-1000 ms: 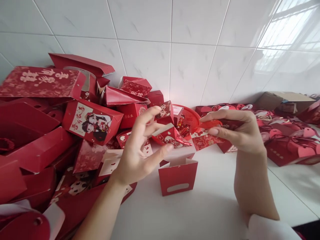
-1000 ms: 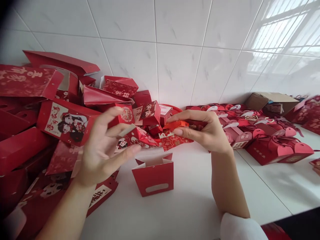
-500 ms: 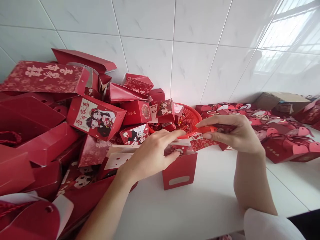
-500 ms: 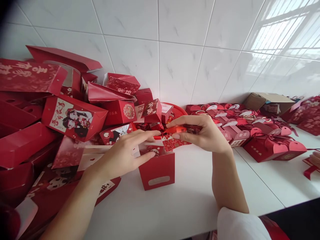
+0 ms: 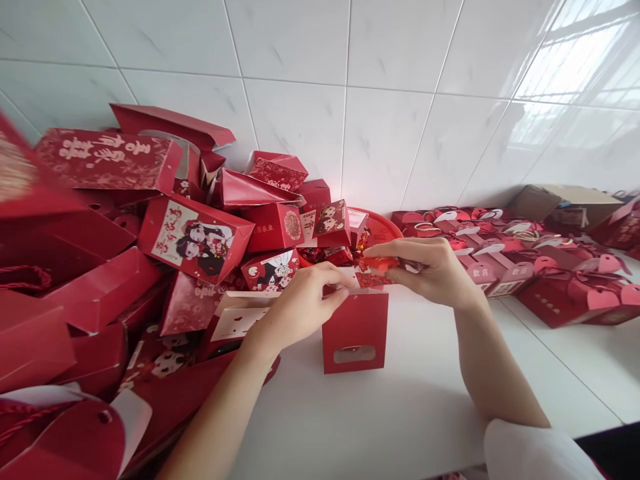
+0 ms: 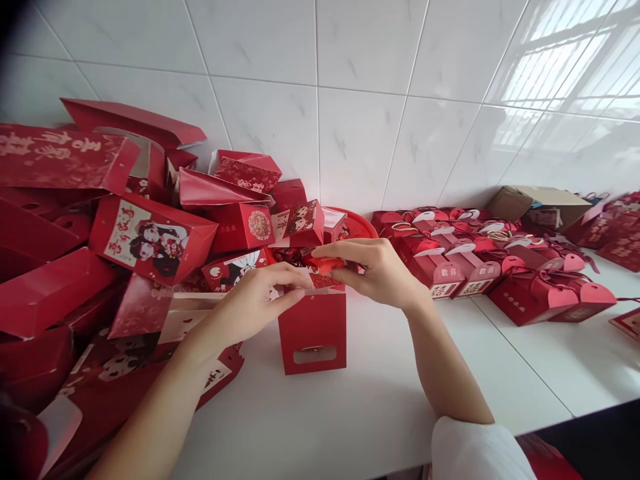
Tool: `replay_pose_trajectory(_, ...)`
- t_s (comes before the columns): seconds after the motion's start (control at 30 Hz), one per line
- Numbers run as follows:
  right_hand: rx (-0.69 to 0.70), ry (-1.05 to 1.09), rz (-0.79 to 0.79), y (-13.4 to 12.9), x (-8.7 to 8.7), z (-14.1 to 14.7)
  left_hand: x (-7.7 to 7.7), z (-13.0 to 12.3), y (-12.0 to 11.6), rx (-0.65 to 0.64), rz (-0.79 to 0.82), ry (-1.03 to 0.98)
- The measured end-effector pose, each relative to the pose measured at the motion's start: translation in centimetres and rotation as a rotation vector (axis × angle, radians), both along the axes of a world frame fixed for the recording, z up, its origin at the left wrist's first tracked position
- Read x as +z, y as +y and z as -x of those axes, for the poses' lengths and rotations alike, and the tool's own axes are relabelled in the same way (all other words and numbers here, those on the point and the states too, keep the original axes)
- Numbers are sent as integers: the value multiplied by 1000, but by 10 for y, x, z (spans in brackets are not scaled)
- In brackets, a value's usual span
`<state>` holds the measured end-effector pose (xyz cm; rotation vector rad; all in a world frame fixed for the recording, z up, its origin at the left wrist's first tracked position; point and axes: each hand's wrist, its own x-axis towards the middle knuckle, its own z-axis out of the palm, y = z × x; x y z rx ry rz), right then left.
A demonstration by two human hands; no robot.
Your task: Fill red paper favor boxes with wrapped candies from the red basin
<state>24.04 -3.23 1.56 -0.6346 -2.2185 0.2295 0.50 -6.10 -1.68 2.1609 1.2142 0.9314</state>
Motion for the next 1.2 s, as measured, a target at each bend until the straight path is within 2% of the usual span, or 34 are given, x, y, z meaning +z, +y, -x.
replay_pose_trajectory(0.13, 102, -75, -26, -2, 0, 3, 7, 6, -5, 22, 48, 40)
replay_pose_trajectory(0.27, 202, -146, 27, -5, 1, 8, 10, 8, -7, -26, 199, 103)
replay_pose_trajectory(0.33, 231, -131, 56, -6, 2, 8, 9, 8, -7, -9, 243, 108)
replay_pose_trajectory(0.43, 242, -96, 79, -9, 4, 6, 9, 9, -6, 25, 213, 86)
replay_pose_trajectory(0.63, 290, -102, 188, -14, 4, 3, 12, 7, -7, -42, 166, 93)
replay_pose_trajectory(0.73, 250, -192, 215, -14, 2, 6, 12, 4, -7, -71, 186, 77)
replay_pose_trajectory(0.83, 190, -258, 206, -15, 4, 6, 13, 3, -7, -48, 190, 96)
replay_pose_trajectory(1.0, 165, -214, 138, -20, 10, 1, 15, 0, -8, -23, 150, 42)
replay_pose_trajectory(1.2, 91, -262, 113, -25, -1, 6, 17, -1, -12, -63, 189, -42)
